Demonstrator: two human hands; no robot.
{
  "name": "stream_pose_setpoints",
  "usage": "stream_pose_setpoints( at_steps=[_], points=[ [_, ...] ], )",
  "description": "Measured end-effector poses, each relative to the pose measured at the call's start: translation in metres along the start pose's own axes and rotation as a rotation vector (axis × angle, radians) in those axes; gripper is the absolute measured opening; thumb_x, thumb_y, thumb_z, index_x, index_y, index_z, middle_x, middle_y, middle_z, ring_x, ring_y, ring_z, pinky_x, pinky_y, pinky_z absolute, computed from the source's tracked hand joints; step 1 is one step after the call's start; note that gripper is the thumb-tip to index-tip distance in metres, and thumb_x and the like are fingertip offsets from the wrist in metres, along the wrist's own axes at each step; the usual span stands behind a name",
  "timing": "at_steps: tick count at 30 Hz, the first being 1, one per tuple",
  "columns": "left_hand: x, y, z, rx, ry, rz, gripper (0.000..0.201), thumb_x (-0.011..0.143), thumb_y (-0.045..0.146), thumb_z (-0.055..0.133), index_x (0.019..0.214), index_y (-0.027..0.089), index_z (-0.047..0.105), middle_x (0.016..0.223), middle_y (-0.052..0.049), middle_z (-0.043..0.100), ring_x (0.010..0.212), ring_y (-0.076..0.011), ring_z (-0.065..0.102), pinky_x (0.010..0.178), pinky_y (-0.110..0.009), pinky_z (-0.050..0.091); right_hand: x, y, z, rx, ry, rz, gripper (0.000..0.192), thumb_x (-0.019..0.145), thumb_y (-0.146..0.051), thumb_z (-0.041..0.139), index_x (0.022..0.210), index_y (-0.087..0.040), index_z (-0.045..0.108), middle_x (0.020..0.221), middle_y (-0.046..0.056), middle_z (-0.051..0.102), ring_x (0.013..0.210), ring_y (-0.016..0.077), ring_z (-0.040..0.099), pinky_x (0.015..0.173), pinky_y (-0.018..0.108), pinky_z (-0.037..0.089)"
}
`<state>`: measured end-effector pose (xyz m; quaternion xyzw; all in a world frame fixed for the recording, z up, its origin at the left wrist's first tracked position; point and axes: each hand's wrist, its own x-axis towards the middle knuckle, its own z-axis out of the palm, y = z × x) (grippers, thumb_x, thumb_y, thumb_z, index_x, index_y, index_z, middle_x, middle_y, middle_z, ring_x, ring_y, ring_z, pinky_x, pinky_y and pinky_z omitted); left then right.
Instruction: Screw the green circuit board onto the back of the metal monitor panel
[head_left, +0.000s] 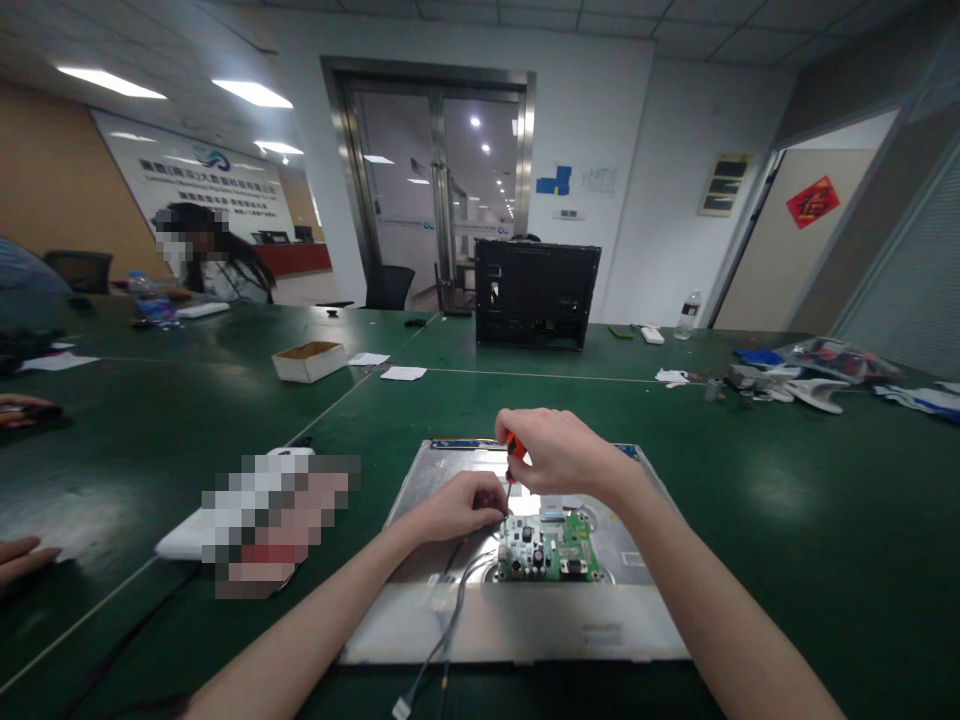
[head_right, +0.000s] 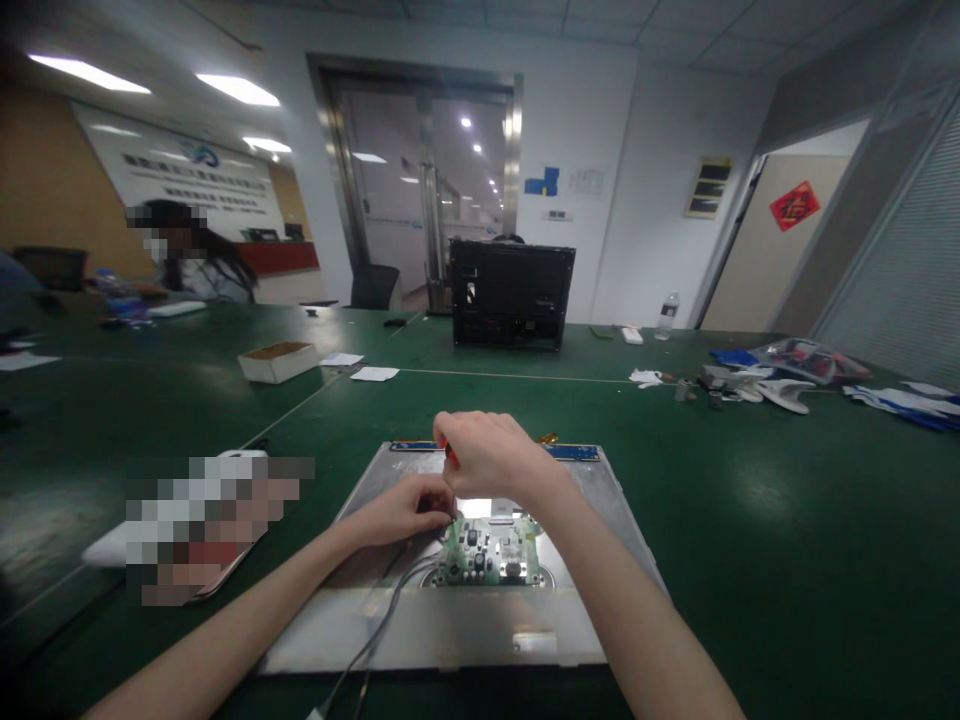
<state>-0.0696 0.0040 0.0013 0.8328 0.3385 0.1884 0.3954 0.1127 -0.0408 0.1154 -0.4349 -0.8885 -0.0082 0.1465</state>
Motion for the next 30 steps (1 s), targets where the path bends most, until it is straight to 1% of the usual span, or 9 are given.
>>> stream_pose_setpoints(
  at_steps=[3, 6, 10, 13, 16, 21, 25, 28, 30],
  points=[
    [-0.0003, 0.0012, -0.0003, 0.002, 0.001, 0.001, 0.008, 0.068, 0.013, 0.059, 0.074, 0.015, 0.063, 0.067, 0.002, 0.059, 0.061, -0.0121, 0.050, 0.059, -0.022, 0.040, 0.0026, -0.0021, 0.0005, -0.049, 0.009, 0.031, 0.017, 0.078, -0.019, 0.052, 0.095, -0.021, 0.053, 0.085, 0.002, 0.067, 0.068, 0.0137, 0.054, 0.052, 0.026, 0.021],
    [-0.0005, 0.0018, -0.0004, 0.003, 0.000, -0.003, 0.007, 0.068, 0.013, 0.059, 0.074, 0.015, 0.062, 0.067, 0.002, 0.058, 0.061, -0.0122, 0.050, 0.059, -0.022, 0.040, 0.0058, -0.0031, 0.0015, -0.126, 0.000, 0.079, 0.013, 0.084, -0.032, 0.055, 0.092, -0.022, 0.055, 0.079, 0.002, 0.066, 0.066, 0.0146, 0.055, 0.051, 0.026, 0.019],
    [-0.0002, 0.0010, -0.0007, -0.001, -0.012, -0.010, 0.006, 0.069, 0.014, 0.059, 0.075, 0.015, 0.062, 0.067, 0.002, 0.059, 0.063, -0.0134, 0.052, 0.060, -0.023, 0.040, 0.0075, -0.0027, 0.0023, -0.184, -0.007, 0.103, 0.027, 0.087, -0.048, 0.052, 0.084, -0.022, 0.058, 0.073, 0.004, 0.066, 0.064, 0.0156, 0.056, 0.051, 0.027, 0.018],
    [0.0003, -0.0003, -0.0007, -0.004, -0.016, -0.007, 0.006, 0.069, 0.013, 0.059, 0.073, 0.015, 0.062, 0.068, 0.001, 0.059, 0.065, -0.0141, 0.053, 0.061, -0.023, 0.040, 0.0050, -0.0017, 0.0013, -0.130, -0.005, 0.084, 0.023, 0.083, -0.043, 0.057, 0.086, -0.021, 0.058, 0.078, 0.004, 0.067, 0.066, 0.0157, 0.056, 0.051, 0.027, 0.019],
    [0.0004, -0.0016, -0.0001, -0.012, -0.015, -0.001, 0.007, 0.070, 0.012, 0.058, 0.075, 0.015, 0.062, 0.069, 0.002, 0.059, 0.064, -0.0133, 0.053, 0.062, -0.023, 0.041, 0.0012, -0.0003, -0.0007, -0.038, -0.018, 0.053, 0.015, 0.077, -0.028, 0.059, 0.089, -0.020, 0.056, 0.084, 0.003, 0.068, 0.069, 0.0147, 0.056, 0.052, 0.026, 0.022],
    [0.0002, -0.0013, 0.0008, -0.021, -0.013, 0.000, 0.008, 0.069, 0.012, 0.057, 0.075, 0.015, 0.061, 0.067, 0.003, 0.057, 0.062, -0.0124, 0.051, 0.061, -0.023, 0.041, 0.0002, 0.0009, -0.0016, -0.036, -0.035, 0.043, 0.017, 0.075, -0.020, 0.055, 0.092, -0.020, 0.055, 0.086, 0.003, 0.067, 0.071, 0.0143, 0.056, 0.053, 0.026, 0.023],
    [0.0001, 0.0016, -0.0003, -0.014, -0.006, -0.002, 0.008, 0.069, 0.012, 0.058, 0.075, 0.015, 0.062, 0.065, 0.003, 0.056, 0.060, -0.0119, 0.050, 0.059, -0.022, 0.040, 0.0053, 0.0000, 0.0013, -0.140, -0.001, 0.077, 0.017, 0.083, -0.033, 0.057, 0.095, -0.022, 0.056, 0.080, 0.003, 0.067, 0.067, 0.0159, 0.057, 0.051, 0.027, 0.020],
    [-0.0001, 0.0025, -0.0009, -0.005, -0.003, -0.008, 0.006, 0.069, 0.014, 0.059, 0.074, 0.015, 0.062, 0.065, 0.003, 0.056, 0.060, -0.0122, 0.049, 0.059, -0.022, 0.040, 0.0089, -0.0009, 0.0035, -0.202, 0.008, 0.108, 0.029, 0.085, -0.050, 0.054, 0.088, -0.021, 0.058, 0.074, 0.004, 0.066, 0.066, 0.0177, 0.059, 0.051, 0.027, 0.019],
    [-0.0002, 0.0016, -0.0007, -0.001, -0.002, -0.011, 0.006, 0.070, 0.015, 0.059, 0.074, 0.016, 0.062, 0.065, 0.003, 0.056, 0.061, -0.0126, 0.050, 0.060, -0.022, 0.040, 0.0091, -0.0010, 0.0033, -0.204, -0.003, 0.123, 0.033, 0.085, -0.053, 0.053, 0.084, -0.020, 0.059, 0.073, 0.005, 0.066, 0.067, 0.0181, 0.059, 0.051, 0.028, 0.019]
  ],
)
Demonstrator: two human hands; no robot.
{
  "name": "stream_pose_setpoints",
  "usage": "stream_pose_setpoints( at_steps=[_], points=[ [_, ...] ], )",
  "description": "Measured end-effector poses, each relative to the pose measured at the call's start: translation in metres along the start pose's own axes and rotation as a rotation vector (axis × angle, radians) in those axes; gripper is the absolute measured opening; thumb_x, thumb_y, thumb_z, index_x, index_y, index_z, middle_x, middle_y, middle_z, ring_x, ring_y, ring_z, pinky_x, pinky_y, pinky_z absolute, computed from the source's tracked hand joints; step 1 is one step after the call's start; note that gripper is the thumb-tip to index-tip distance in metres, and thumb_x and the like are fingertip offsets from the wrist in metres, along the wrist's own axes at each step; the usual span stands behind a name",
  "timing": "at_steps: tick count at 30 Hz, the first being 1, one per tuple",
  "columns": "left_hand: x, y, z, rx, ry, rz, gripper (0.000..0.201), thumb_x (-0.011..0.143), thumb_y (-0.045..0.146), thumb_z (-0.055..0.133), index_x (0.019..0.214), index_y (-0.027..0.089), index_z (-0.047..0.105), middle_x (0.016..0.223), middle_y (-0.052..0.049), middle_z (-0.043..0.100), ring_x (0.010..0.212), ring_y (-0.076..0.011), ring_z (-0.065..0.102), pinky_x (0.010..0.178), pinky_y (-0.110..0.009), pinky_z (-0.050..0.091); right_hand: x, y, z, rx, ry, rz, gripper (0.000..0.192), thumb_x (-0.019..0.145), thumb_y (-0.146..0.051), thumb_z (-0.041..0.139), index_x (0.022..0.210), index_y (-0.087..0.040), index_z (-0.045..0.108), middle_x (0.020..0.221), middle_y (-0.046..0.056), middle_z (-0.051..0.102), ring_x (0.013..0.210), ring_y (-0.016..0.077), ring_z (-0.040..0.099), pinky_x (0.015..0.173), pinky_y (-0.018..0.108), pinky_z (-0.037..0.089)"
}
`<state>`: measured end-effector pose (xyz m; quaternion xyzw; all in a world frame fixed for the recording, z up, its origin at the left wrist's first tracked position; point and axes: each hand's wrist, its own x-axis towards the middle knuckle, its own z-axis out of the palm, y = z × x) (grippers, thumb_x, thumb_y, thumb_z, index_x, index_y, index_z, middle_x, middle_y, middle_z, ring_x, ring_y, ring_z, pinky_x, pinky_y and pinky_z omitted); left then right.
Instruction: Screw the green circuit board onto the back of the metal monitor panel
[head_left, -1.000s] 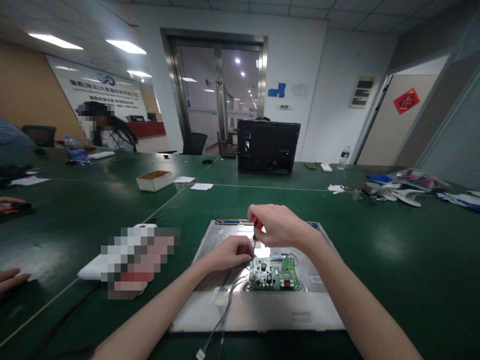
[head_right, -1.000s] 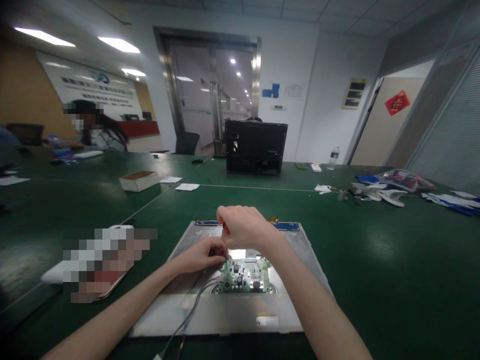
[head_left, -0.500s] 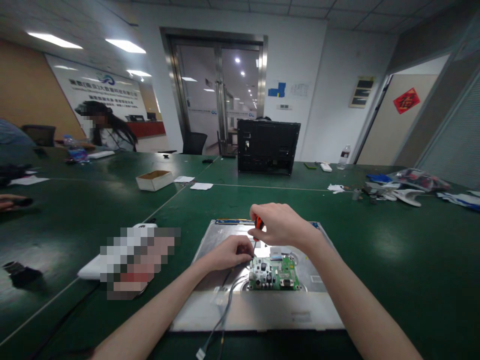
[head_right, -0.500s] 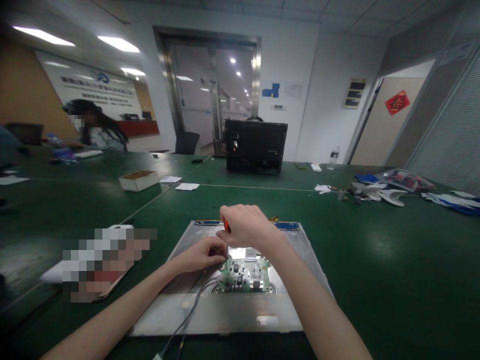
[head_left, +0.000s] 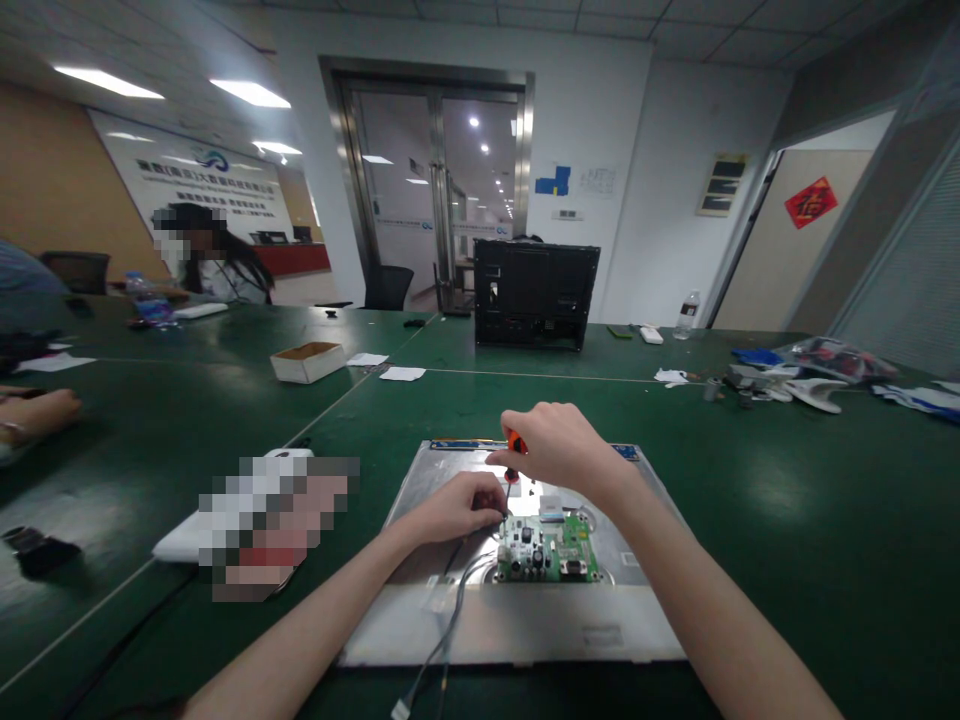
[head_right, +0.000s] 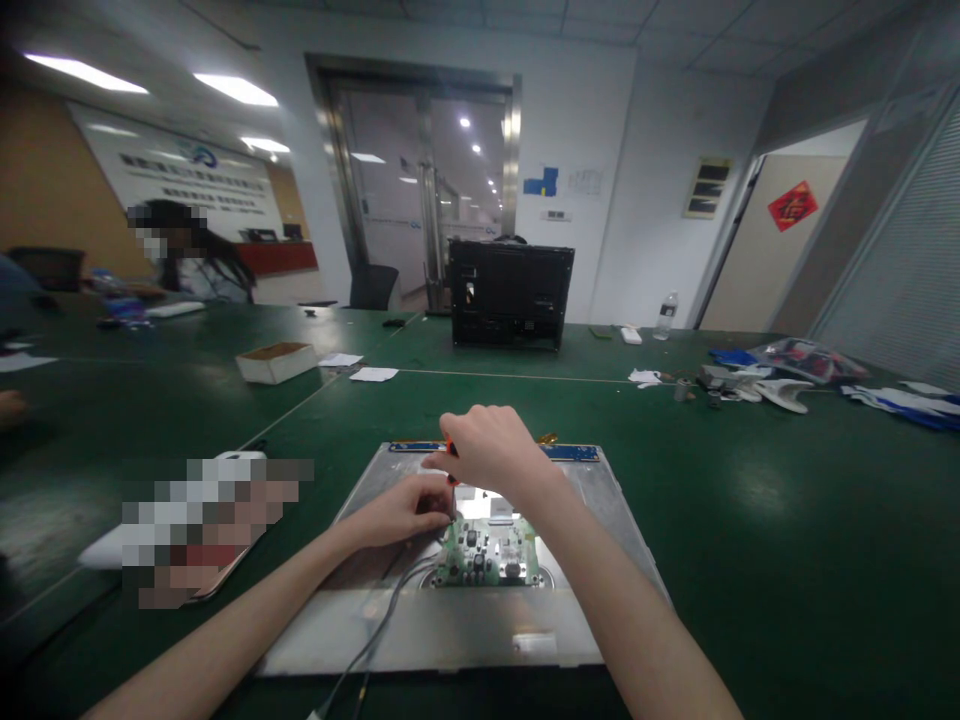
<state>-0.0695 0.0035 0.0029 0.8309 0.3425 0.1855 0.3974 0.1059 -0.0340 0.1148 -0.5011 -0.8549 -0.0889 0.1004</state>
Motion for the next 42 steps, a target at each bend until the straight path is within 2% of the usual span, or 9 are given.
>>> stream_pose_setpoints(
  at_steps=[5, 9, 15, 18, 24, 29, 32, 38, 42],
  points=[
    [0.0005, -0.0038, 0.0014, -0.001, -0.002, 0.004, 0.006, 0.069, 0.014, 0.058, 0.074, 0.016, 0.062, 0.065, 0.003, 0.055, 0.061, -0.0122, 0.049, 0.059, -0.022, 0.039, -0.0068, 0.0049, -0.0045, 0.165, -0.034, -0.072, 0.015, 0.078, -0.030, 0.060, 0.089, -0.020, 0.059, 0.086, 0.003, 0.068, 0.072, 0.0156, 0.058, 0.053, 0.026, 0.024],
    [0.0009, -0.0038, 0.0014, 0.003, 0.002, 0.013, 0.009, 0.068, 0.012, 0.057, 0.075, 0.015, 0.062, 0.067, 0.003, 0.057, 0.061, -0.0120, 0.049, 0.060, -0.022, 0.039, -0.0092, 0.0066, -0.0053, 0.198, -0.036, -0.109, 0.018, 0.074, -0.018, 0.056, 0.092, -0.020, 0.057, 0.088, 0.003, 0.068, 0.073, 0.0149, 0.058, 0.053, 0.025, 0.025],
    [0.0001, -0.0003, 0.0005, 0.015, 0.007, 0.007, 0.008, 0.069, 0.012, 0.058, 0.075, 0.016, 0.062, 0.066, 0.002, 0.057, 0.061, -0.0125, 0.050, 0.058, -0.021, 0.039, -0.0030, -0.0009, -0.0035, 0.055, -0.006, -0.060, 0.017, 0.084, -0.036, 0.056, 0.093, -0.022, 0.058, 0.080, 0.003, 0.068, 0.069, 0.0167, 0.059, 0.051, 0.027, 0.021],
    [-0.0002, -0.0005, 0.0005, 0.012, 0.006, 0.005, 0.007, 0.070, 0.014, 0.059, 0.075, 0.016, 0.062, 0.068, 0.001, 0.058, 0.062, -0.0131, 0.051, 0.058, -0.022, 0.039, -0.0014, -0.0028, -0.0036, 0.000, -0.021, -0.032, 0.028, 0.088, -0.049, 0.052, 0.087, -0.022, 0.060, 0.074, 0.004, 0.067, 0.068, 0.0177, 0.060, 0.052, 0.027, 0.022],
    [0.0008, -0.0055, 0.0019, -0.012, 0.003, 0.006, 0.007, 0.070, 0.016, 0.058, 0.076, 0.015, 0.062, 0.068, 0.002, 0.059, 0.062, -0.0130, 0.052, 0.059, -0.022, 0.041, -0.0076, 0.0013, -0.0053, 0.120, -0.026, -0.093, 0.017, 0.080, -0.032, 0.058, 0.092, -0.020, 0.057, 0.087, 0.004, 0.069, 0.073, 0.0168, 0.059, 0.053, 0.026, 0.025],
    [0.0002, -0.0031, 0.0013, -0.021, -0.001, 0.015, 0.008, 0.070, 0.015, 0.057, 0.076, 0.015, 0.063, 0.065, 0.003, 0.057, 0.061, -0.0126, 0.050, 0.060, -0.022, 0.040, -0.0095, 0.0013, -0.0054, 0.170, -0.027, -0.122, 0.019, 0.076, -0.018, 0.052, 0.094, -0.019, 0.054, 0.084, 0.004, 0.067, 0.070, 0.0154, 0.057, 0.052, 0.026, 0.024],
    [0.0001, -0.0010, 0.0010, -0.027, -0.002, 0.015, 0.008, 0.069, 0.014, 0.056, 0.075, 0.015, 0.061, 0.066, 0.003, 0.057, 0.061, -0.0125, 0.051, 0.060, -0.022, 0.041, -0.0072, -0.0002, -0.0051, 0.119, -0.013, -0.089, 0.017, 0.079, -0.021, 0.052, 0.097, -0.020, 0.053, 0.082, 0.003, 0.067, 0.067, 0.0157, 0.057, 0.051, 0.026, 0.022],
    [0.0004, 0.0002, 0.0008, -0.025, -0.005, 0.010, 0.006, 0.069, 0.013, 0.057, 0.073, 0.016, 0.061, 0.065, 0.003, 0.055, 0.061, -0.0125, 0.050, 0.061, -0.022, 0.041, -0.0023, 0.0006, -0.0037, 0.009, -0.022, -0.024, 0.024, 0.086, -0.046, 0.055, 0.090, -0.022, 0.058, 0.077, 0.004, 0.068, 0.068, 0.0174, 0.060, 0.051, 0.027, 0.021],
    [0.0007, -0.0022, 0.0013, -0.019, 0.001, 0.003, 0.007, 0.068, 0.013, 0.056, 0.073, 0.016, 0.060, 0.065, 0.003, 0.055, 0.061, -0.0124, 0.050, 0.061, -0.022, 0.040, -0.0055, 0.0018, -0.0052, 0.070, -0.045, -0.042, 0.019, 0.082, -0.038, 0.059, 0.090, -0.021, 0.058, 0.083, 0.003, 0.068, 0.072, 0.0169, 0.060, 0.052, 0.026, 0.022]
  ],
)
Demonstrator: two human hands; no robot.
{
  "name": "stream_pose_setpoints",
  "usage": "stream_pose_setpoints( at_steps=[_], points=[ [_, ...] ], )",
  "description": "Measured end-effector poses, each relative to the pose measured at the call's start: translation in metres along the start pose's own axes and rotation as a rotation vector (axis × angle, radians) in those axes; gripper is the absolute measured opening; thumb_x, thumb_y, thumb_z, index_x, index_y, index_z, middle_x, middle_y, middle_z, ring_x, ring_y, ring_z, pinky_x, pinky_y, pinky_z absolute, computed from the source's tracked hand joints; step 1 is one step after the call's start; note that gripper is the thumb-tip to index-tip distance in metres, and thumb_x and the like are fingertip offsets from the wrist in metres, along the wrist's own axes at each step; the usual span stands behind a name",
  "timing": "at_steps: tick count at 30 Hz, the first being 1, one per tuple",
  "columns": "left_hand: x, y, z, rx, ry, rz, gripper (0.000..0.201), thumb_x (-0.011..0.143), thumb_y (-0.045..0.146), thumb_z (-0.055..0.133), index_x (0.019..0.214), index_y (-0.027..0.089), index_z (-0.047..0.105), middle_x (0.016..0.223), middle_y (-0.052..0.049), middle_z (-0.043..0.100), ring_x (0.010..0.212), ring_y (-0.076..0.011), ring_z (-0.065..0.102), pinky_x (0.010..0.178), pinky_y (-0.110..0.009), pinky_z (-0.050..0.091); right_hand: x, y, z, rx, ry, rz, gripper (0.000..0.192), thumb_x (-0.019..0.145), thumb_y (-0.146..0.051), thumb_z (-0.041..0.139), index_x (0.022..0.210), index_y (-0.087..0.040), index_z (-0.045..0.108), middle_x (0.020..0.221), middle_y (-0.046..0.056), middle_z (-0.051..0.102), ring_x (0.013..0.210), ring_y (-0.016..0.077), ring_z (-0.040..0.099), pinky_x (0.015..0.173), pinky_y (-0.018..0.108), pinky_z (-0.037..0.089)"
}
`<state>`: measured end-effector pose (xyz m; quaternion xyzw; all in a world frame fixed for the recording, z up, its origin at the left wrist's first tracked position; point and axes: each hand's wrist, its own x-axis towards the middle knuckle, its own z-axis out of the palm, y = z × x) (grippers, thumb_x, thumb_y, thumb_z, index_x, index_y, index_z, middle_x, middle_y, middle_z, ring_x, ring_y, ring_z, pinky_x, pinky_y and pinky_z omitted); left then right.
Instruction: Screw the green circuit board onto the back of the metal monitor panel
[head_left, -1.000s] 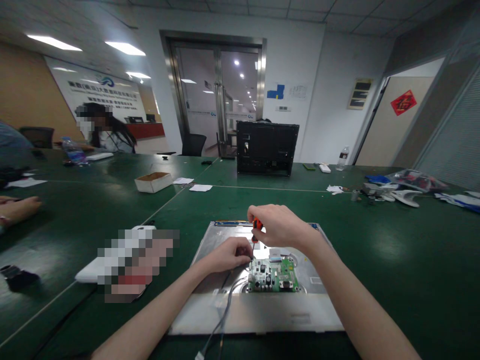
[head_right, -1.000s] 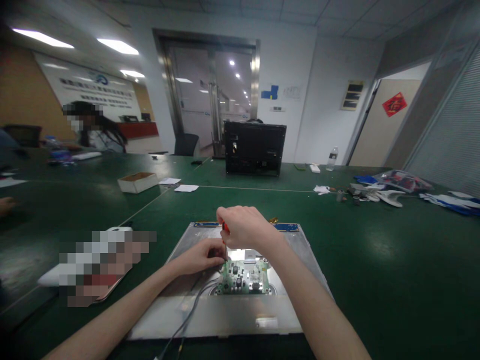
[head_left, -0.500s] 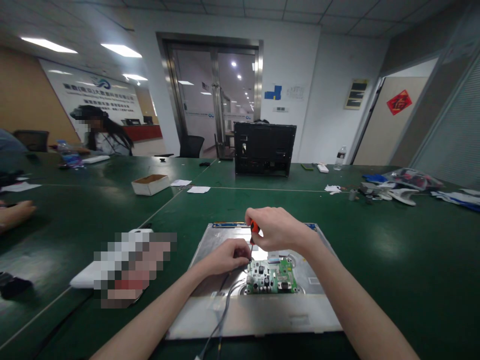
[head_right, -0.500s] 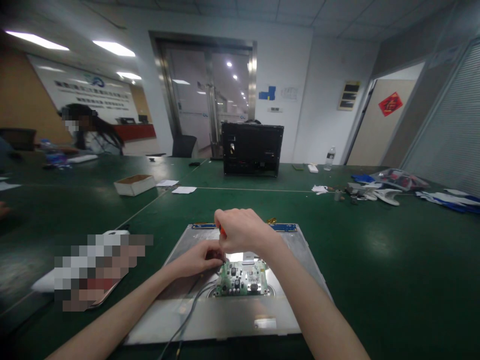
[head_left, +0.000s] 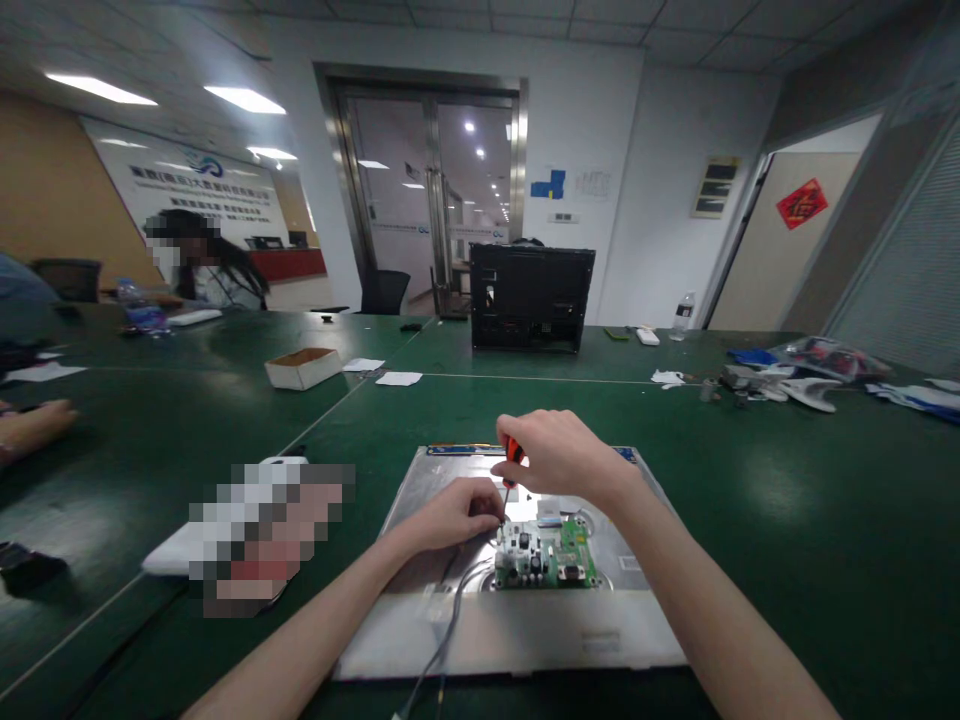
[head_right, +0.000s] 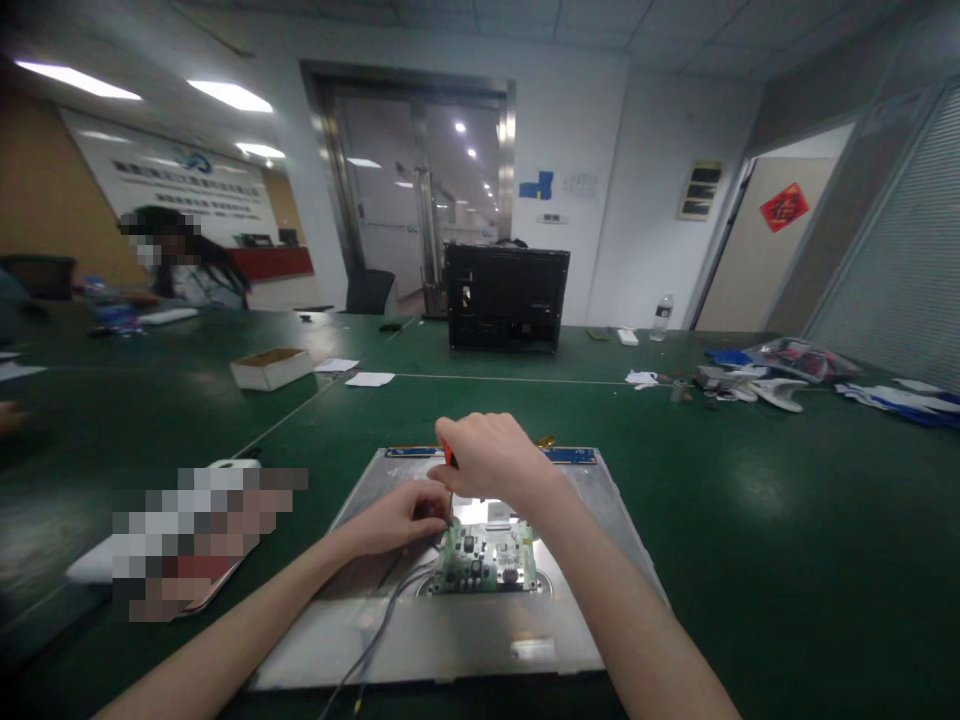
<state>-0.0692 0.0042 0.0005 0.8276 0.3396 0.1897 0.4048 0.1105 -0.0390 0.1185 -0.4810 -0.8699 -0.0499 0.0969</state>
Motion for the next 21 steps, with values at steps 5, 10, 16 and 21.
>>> stream_pose_setpoints(
  at_steps=[5, 10, 16, 21],
  points=[
    [-0.0001, -0.0033, 0.0007, 0.006, 0.003, -0.005, 0.007, 0.068, 0.013, 0.057, 0.073, 0.016, 0.060, 0.065, 0.003, 0.056, 0.061, -0.0123, 0.050, 0.059, -0.022, 0.040, -0.0042, 0.0005, -0.0018, 0.097, -0.002, -0.040, 0.014, 0.074, -0.018, 0.056, 0.088, -0.019, 0.057, 0.087, 0.003, 0.067, 0.072, 0.0144, 0.056, 0.053, 0.026, 0.024],
    [-0.0008, -0.0031, 0.0003, 0.004, 0.002, -0.011, 0.008, 0.068, 0.014, 0.057, 0.074, 0.016, 0.061, 0.067, 0.003, 0.057, 0.063, -0.0126, 0.051, 0.060, -0.022, 0.040, -0.0001, -0.0005, 0.0006, 0.050, 0.026, -0.027, 0.014, 0.080, -0.025, 0.057, 0.093, -0.022, 0.058, 0.085, 0.002, 0.068, 0.071, 0.0147, 0.057, 0.053, 0.026, 0.022],
    [-0.0008, -0.0033, 0.0011, 0.000, 0.010, -0.010, 0.007, 0.068, 0.014, 0.057, 0.073, 0.015, 0.061, 0.064, 0.003, 0.056, 0.061, -0.0123, 0.051, 0.058, -0.021, 0.040, 0.0042, -0.0014, 0.0048, -0.035, 0.040, 0.014, 0.025, 0.086, -0.045, 0.055, 0.083, -0.021, 0.061, 0.074, 0.003, 0.067, 0.066, 0.0162, 0.059, 0.050, 0.027, 0.019],
    [-0.0005, -0.0042, 0.0016, -0.010, 0.016, -0.005, 0.011, 0.068, 0.011, 0.056, 0.076, 0.015, 0.063, 0.067, 0.002, 0.059, 0.060, -0.0120, 0.052, 0.058, -0.022, 0.041, -0.0015, -0.0005, 0.0032, 0.094, 0.042, -0.057, 0.015, 0.075, -0.024, 0.060, 0.089, -0.019, 0.058, 0.087, 0.002, 0.068, 0.072, 0.0150, 0.058, 0.052, 0.026, 0.022]
  ],
)
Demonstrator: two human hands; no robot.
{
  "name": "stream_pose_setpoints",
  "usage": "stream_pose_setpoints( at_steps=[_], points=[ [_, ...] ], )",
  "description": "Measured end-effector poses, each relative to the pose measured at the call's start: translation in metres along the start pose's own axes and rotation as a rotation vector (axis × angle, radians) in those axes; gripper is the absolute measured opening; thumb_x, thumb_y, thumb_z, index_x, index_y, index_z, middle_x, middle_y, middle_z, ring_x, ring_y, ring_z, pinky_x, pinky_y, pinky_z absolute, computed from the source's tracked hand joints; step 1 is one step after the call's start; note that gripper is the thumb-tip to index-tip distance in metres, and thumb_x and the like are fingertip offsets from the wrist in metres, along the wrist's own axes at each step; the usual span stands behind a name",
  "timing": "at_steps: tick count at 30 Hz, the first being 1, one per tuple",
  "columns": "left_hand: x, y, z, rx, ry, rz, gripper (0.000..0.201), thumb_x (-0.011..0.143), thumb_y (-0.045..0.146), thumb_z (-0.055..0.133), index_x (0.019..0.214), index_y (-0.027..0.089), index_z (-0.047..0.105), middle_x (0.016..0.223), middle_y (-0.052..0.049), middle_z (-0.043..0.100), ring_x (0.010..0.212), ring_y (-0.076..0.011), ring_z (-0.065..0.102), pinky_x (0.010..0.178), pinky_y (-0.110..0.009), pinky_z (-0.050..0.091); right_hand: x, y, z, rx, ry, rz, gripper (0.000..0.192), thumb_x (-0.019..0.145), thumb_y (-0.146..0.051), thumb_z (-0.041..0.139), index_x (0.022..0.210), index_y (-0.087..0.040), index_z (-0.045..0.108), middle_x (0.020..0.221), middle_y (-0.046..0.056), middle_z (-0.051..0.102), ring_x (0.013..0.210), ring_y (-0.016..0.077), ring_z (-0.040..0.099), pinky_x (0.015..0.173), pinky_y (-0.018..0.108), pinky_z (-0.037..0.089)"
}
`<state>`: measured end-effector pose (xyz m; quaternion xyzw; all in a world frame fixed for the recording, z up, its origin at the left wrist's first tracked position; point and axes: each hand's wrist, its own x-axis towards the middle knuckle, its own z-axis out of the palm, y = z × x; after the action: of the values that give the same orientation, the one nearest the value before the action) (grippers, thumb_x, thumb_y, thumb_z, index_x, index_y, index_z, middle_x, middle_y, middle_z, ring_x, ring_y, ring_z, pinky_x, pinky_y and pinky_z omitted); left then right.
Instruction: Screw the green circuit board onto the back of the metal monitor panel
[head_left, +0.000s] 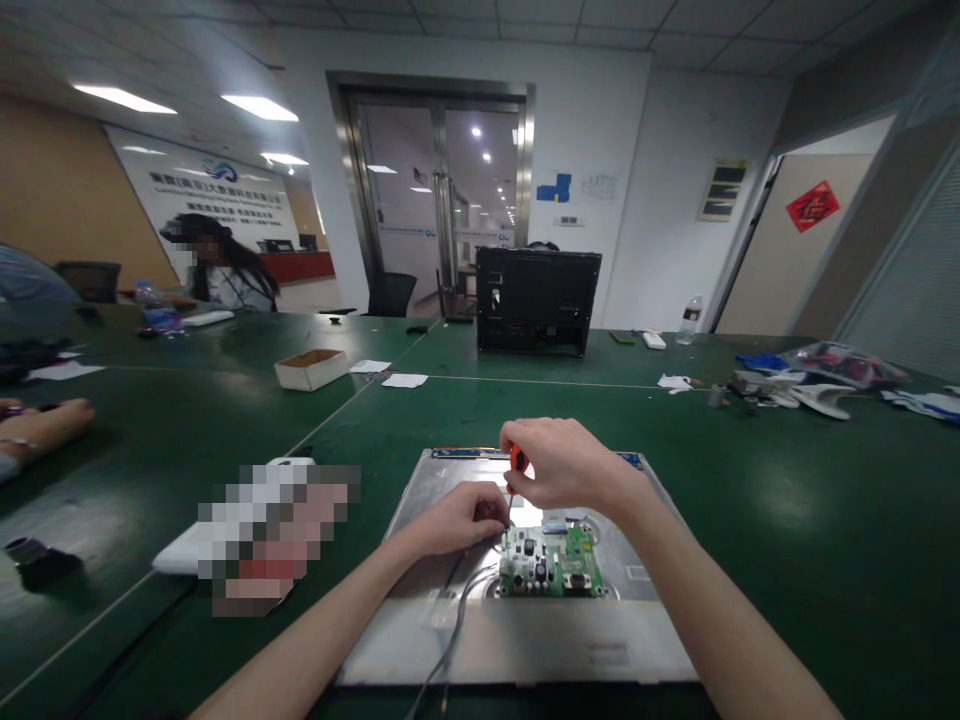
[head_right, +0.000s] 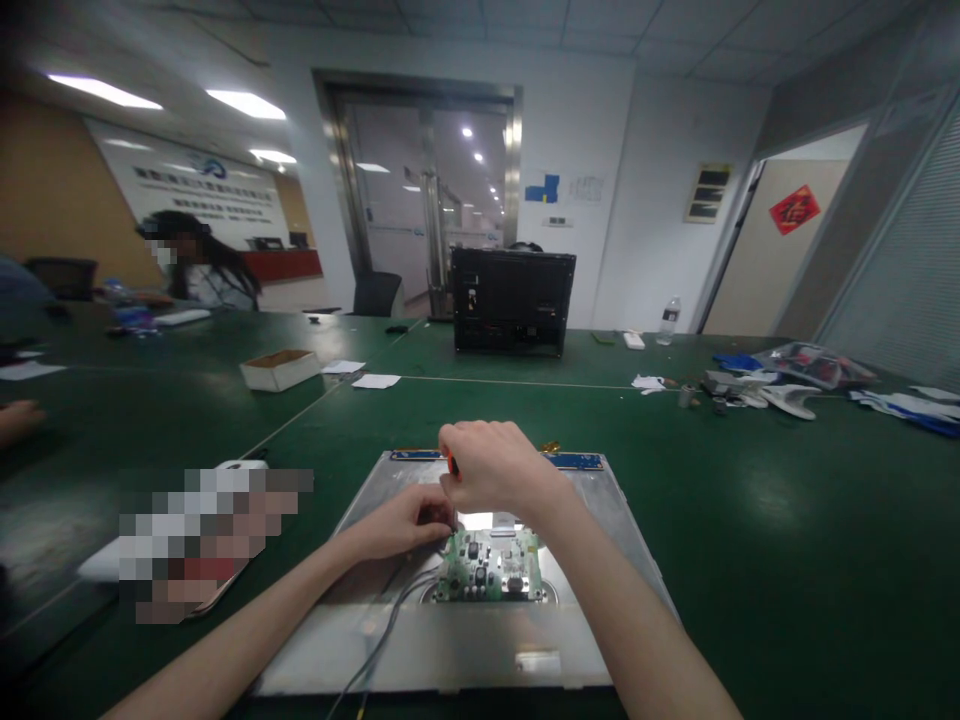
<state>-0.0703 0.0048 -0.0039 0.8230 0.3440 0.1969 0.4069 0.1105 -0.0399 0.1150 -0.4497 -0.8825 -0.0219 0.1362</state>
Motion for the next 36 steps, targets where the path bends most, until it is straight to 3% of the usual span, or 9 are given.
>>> stream_pose_setpoints(
  at_steps=[6, 9, 13, 22, 27, 32, 36],
  points=[
    [-0.0001, 0.0015, -0.0009, -0.004, -0.008, 0.004, 0.010, 0.068, 0.010, 0.057, 0.074, 0.015, 0.063, 0.066, 0.003, 0.058, 0.061, -0.0120, 0.052, 0.059, -0.022, 0.041, 0.0003, -0.0024, -0.0013, 0.005, -0.025, 0.016, 0.018, 0.076, -0.019, 0.056, 0.094, -0.020, 0.057, 0.088, 0.003, 0.068, 0.072, 0.0147, 0.057, 0.053, 0.026, 0.021],
    [-0.0002, 0.0017, -0.0008, -0.010, -0.010, -0.002, 0.008, 0.068, 0.012, 0.058, 0.073, 0.015, 0.062, 0.065, 0.003, 0.057, 0.061, -0.0123, 0.052, 0.059, -0.022, 0.041, 0.0045, -0.0039, 0.0000, -0.090, -0.026, 0.059, 0.014, 0.083, -0.033, 0.057, 0.091, -0.022, 0.058, 0.081, 0.003, 0.067, 0.069, 0.0158, 0.058, 0.052, 0.026, 0.020],
    [0.0000, 0.0009, -0.0006, -0.015, -0.008, -0.008, 0.007, 0.068, 0.012, 0.057, 0.073, 0.015, 0.062, 0.066, 0.003, 0.058, 0.062, -0.0125, 0.052, 0.060, -0.022, 0.041, 0.0068, -0.0053, 0.0014, -0.164, -0.032, 0.087, 0.027, 0.087, -0.048, 0.054, 0.088, -0.021, 0.058, 0.076, 0.004, 0.067, 0.068, 0.0174, 0.060, 0.052, 0.027, 0.020],
    [0.0007, -0.0012, -0.0008, -0.021, -0.007, -0.004, 0.010, 0.066, 0.011, 0.057, 0.073, 0.015, 0.063, 0.065, 0.003, 0.058, 0.060, -0.0117, 0.050, 0.058, -0.021, 0.039, -0.0014, -0.0011, -0.0006, -0.033, -0.013, 0.006, 0.014, 0.077, -0.021, 0.054, 0.090, -0.020, 0.054, 0.085, 0.002, 0.067, 0.069, 0.0144, 0.057, 0.051, 0.026, 0.023],
    [-0.0001, 0.0005, -0.0009, -0.012, -0.010, 0.001, 0.012, 0.065, 0.009, 0.056, 0.073, 0.015, 0.063, 0.066, 0.003, 0.058, 0.061, -0.0120, 0.051, 0.059, -0.021, 0.039, 0.0038, -0.0016, 0.0009, -0.086, 0.000, 0.041, 0.010, 0.083, -0.028, 0.055, 0.091, -0.022, 0.055, 0.081, 0.001, 0.068, 0.069, 0.0155, 0.058, 0.051, 0.027, 0.021],
    [-0.0003, 0.0011, -0.0005, -0.010, -0.014, -0.002, 0.011, 0.067, 0.010, 0.055, 0.074, 0.015, 0.063, 0.065, 0.002, 0.058, 0.060, -0.0124, 0.051, 0.058, -0.021, 0.040, 0.0060, -0.0032, 0.0002, -0.179, -0.033, 0.086, 0.027, 0.087, -0.049, 0.052, 0.087, -0.022, 0.057, 0.075, 0.004, 0.067, 0.067, 0.0179, 0.061, 0.050, 0.027, 0.020],
    [-0.0007, 0.0000, -0.0002, -0.002, 0.000, -0.003, 0.011, 0.067, 0.010, 0.056, 0.074, 0.015, 0.063, 0.067, 0.002, 0.059, 0.062, -0.0129, 0.052, 0.060, -0.022, 0.040, 0.0008, 0.0003, -0.0008, -0.055, -0.020, 0.030, 0.016, 0.080, -0.035, 0.059, 0.088, -0.021, 0.055, 0.083, 0.002, 0.068, 0.071, 0.0162, 0.059, 0.051, 0.026, 0.023]
  ],
)
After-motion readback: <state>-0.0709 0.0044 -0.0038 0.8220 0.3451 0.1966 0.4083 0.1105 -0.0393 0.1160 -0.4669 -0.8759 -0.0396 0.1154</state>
